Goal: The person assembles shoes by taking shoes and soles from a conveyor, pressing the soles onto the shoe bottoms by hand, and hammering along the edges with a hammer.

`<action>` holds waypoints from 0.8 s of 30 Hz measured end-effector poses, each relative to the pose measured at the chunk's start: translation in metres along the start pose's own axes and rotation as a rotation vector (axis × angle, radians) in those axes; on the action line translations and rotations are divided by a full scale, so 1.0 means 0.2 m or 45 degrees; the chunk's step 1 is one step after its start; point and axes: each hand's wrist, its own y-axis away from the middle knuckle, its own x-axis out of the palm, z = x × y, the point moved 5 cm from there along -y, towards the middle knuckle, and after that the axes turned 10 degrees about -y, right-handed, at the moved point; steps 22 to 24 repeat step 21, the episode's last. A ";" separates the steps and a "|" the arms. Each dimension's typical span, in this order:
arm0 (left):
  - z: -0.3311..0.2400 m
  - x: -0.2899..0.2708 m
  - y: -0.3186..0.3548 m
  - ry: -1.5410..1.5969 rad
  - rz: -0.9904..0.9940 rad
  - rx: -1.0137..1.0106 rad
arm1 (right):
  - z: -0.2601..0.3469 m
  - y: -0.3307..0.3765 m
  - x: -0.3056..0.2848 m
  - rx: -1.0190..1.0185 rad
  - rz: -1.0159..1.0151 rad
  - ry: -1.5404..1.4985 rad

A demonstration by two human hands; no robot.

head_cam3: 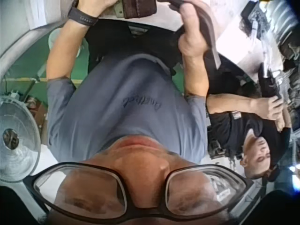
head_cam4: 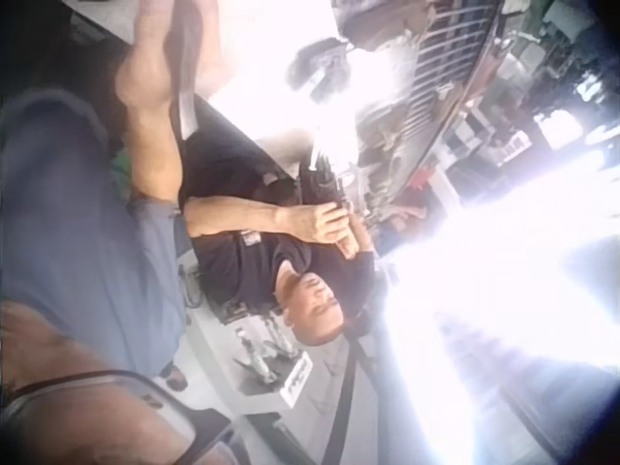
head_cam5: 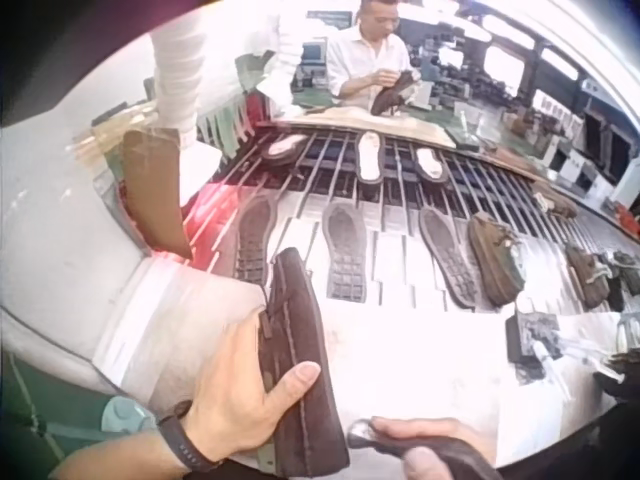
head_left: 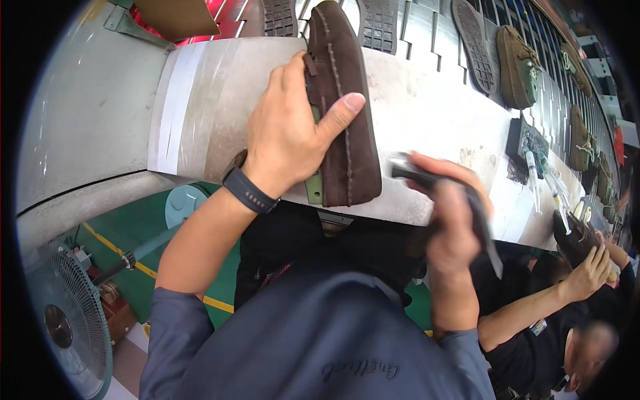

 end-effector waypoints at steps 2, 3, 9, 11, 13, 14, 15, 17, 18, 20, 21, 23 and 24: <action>0.01 0.01 0.01 0.055 0.019 0.001 | 0.01 -0.09 0.11 0.179 0.132 0.017; 0.03 0.01 0.00 0.099 0.031 0.000 | 0.02 -0.13 0.13 0.284 0.208 0.042; 0.01 -0.06 -0.07 -0.135 0.092 0.069 | 0.05 -0.25 0.13 0.336 0.309 0.017; -0.04 -0.02 -0.09 -0.110 0.097 0.028 | 0.05 -0.33 0.11 0.266 0.237 0.009; -0.07 -0.03 -0.09 -0.055 0.110 0.018 | 0.10 -0.46 0.07 0.177 0.192 -0.029; -0.06 -0.02 -0.08 -0.011 0.150 0.032 | 0.14 -0.51 0.07 0.122 0.159 -0.026; -0.04 -0.02 -0.07 0.033 0.190 0.045 | 0.19 -0.57 0.07 0.067 0.126 -0.024; -0.05 -0.01 -0.06 0.005 0.217 0.066 | 0.26 -0.67 0.09 -0.006 0.055 -0.166; -0.05 -0.02 -0.06 0.033 0.211 0.065 | 0.24 -0.71 0.14 -0.074 0.151 -0.055; -0.07 -0.02 -0.07 0.056 0.229 0.026 | 0.09 -0.77 0.25 -0.017 0.380 0.200; -0.07 -0.02 -0.07 0.059 0.230 0.025 | 0.04 -0.77 0.30 0.151 0.330 -0.017; -0.07 -0.02 -0.07 0.059 0.230 0.025 | 0.04 -0.77 0.30 0.151 0.330 -0.017; -0.07 -0.02 -0.07 0.059 0.230 0.025 | 0.04 -0.77 0.30 0.151 0.330 -0.017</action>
